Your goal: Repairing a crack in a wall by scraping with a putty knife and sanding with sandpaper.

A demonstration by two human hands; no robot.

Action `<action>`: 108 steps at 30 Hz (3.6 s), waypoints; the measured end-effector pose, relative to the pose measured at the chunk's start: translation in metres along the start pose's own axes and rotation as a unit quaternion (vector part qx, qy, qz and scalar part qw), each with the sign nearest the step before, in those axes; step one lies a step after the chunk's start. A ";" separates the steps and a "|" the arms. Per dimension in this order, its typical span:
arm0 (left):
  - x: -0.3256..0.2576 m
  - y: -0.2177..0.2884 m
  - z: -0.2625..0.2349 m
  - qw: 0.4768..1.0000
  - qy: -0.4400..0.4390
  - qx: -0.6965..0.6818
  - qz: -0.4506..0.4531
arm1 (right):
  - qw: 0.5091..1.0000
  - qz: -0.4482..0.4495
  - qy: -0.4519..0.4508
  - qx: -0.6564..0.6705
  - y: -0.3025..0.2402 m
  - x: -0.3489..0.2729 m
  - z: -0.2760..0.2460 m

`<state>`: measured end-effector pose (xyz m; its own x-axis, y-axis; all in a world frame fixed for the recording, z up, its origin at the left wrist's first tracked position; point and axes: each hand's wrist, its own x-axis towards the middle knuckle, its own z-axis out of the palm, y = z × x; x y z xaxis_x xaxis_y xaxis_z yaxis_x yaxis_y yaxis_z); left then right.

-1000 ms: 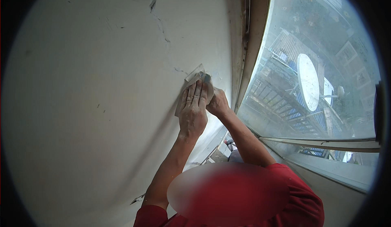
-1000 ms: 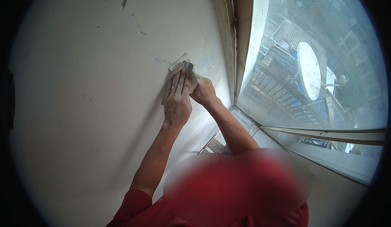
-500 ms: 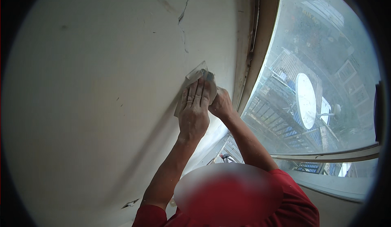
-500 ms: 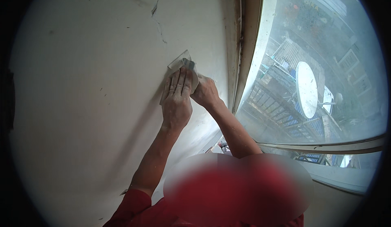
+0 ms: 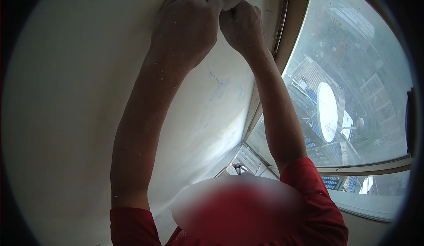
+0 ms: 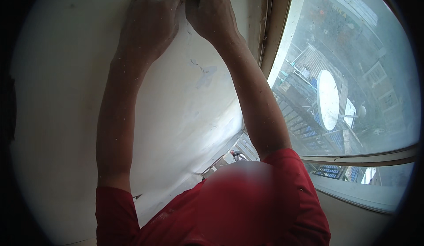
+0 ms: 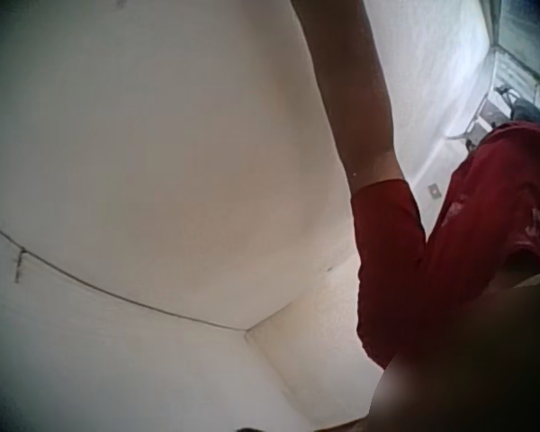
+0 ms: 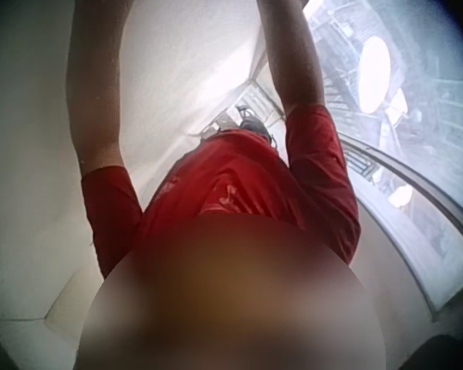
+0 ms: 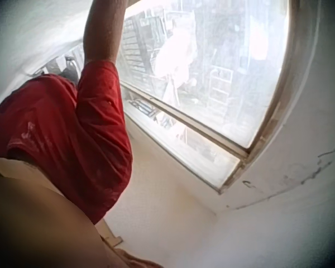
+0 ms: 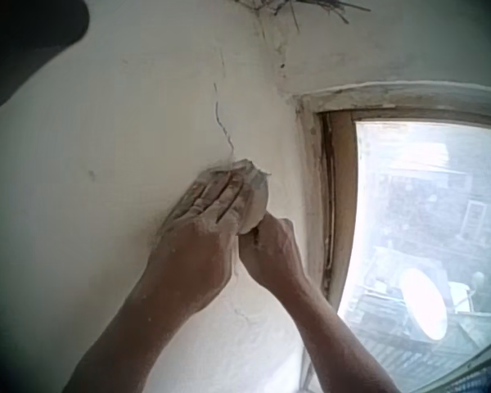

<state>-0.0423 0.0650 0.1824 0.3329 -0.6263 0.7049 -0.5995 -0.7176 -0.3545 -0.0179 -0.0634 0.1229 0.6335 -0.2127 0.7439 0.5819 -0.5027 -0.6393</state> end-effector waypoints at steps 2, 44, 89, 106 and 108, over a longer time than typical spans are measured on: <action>-0.045 0.009 0.037 0.999 0.034 -0.024 0.001 | 0.999 -0.029 0.013 0.009 0.025 -0.040 0.015; -0.116 0.005 -0.021 0.994 0.021 0.002 -0.109 | 0.982 -0.176 -0.068 -0.007 -0.022 -0.071 0.040; -0.363 0.201 0.139 0.088 -0.078 -0.746 -0.655 | 0.861 0.343 -0.342 -0.151 0.090 -0.375 0.015; -0.409 0.176 0.124 0.563 -0.265 -0.514 -0.591 | 0.972 -0.038 0.120 -0.199 0.039 -0.039 -0.029; -0.406 0.173 0.110 0.577 -0.277 -0.500 -0.583 | 0.966 -0.063 0.156 -0.194 0.043 0.007 -0.023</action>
<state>-0.2012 0.1612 -0.2329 0.9502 -0.0955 -0.2968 0.2388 -0.3890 0.8898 -0.0004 -0.1058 0.1048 0.3508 -0.3412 0.8721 0.3703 -0.8048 -0.4638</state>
